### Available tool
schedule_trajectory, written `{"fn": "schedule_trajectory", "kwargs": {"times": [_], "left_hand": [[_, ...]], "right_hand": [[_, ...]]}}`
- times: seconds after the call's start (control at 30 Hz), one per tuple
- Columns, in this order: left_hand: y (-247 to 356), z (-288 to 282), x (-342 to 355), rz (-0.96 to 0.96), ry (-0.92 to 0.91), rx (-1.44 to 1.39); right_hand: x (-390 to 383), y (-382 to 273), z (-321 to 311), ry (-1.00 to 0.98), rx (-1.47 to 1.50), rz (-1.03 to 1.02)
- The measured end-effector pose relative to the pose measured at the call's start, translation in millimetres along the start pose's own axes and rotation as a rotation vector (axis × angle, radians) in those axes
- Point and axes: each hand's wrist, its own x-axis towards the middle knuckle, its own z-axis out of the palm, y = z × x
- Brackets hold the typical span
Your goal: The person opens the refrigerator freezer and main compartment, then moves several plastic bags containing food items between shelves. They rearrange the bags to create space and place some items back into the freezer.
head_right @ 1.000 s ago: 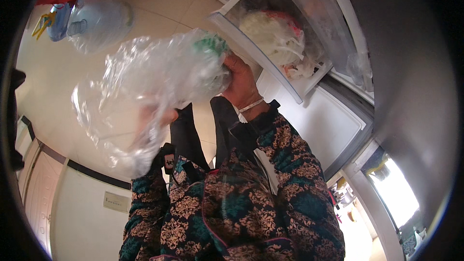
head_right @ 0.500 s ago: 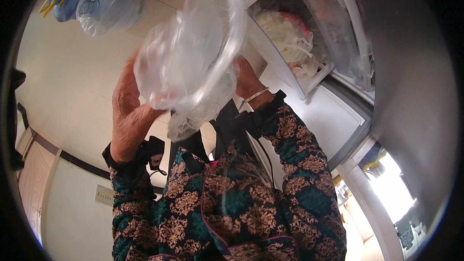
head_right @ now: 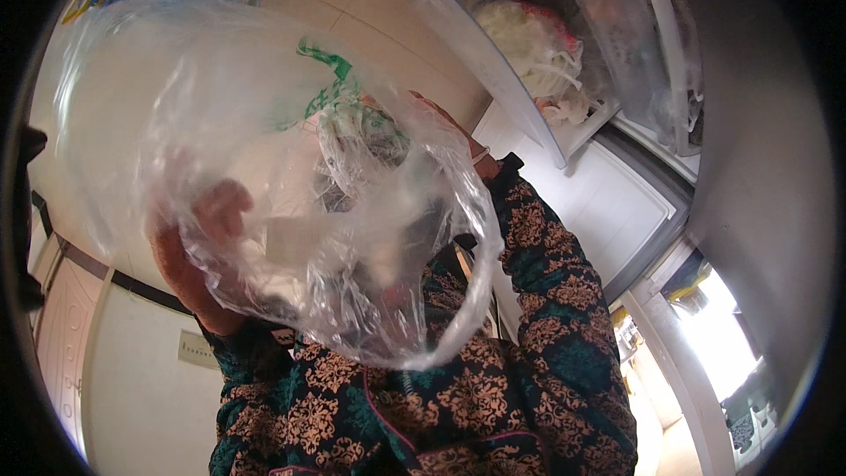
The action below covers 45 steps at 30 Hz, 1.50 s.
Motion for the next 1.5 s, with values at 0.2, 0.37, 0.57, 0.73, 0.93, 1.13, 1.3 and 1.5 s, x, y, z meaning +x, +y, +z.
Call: {"fn": "schedule_trajectory", "kwargs": {"times": [0.2, 0.37, 0.57, 0.73, 0.93, 1.13, 1.3, 1.5], "left_hand": [[9.5, -30.3, 8.4, 0.434, 0.163, 0.567], [64.9, 3.7, -24.1, 1.342, -0.078, 1.178], [-7.2, 33.2, -3.3, 0.701, -0.422, 1.284], [-24.9, 14.7, -9.9, 0.286, -0.503, 1.186], [-35.7, 5.1, -14.2, 0.219, -0.409, 1.057], [-45.9, 0.9, -12.4, 0.180, -0.191, 0.934], [6.1, 0.1, -17.9, 0.249, -0.397, 0.950], [-34.9, -45.5, 17.6, -0.214, -0.706, 1.161]], "right_hand": [[-1.9, -5.0, 2.4, -0.006, 0.140, 0.077], [2.1, -21.6, 6.6, -0.049, -0.133, -0.126], [5.9, -54.0, 19.7, -0.090, -0.386, -0.334], [18.9, -55.9, 31.9, -0.240, -0.413, -0.629], [12.4, -58.3, 50.3, -0.101, 0.875, 0.445], [5.8, -65.4, 61.3, -0.043, 1.051, 0.338], [12.6, -41.0, 45.3, 0.108, 1.179, 0.277], [18.3, -51.2, 27.1, 0.285, 1.456, 0.152]]}}
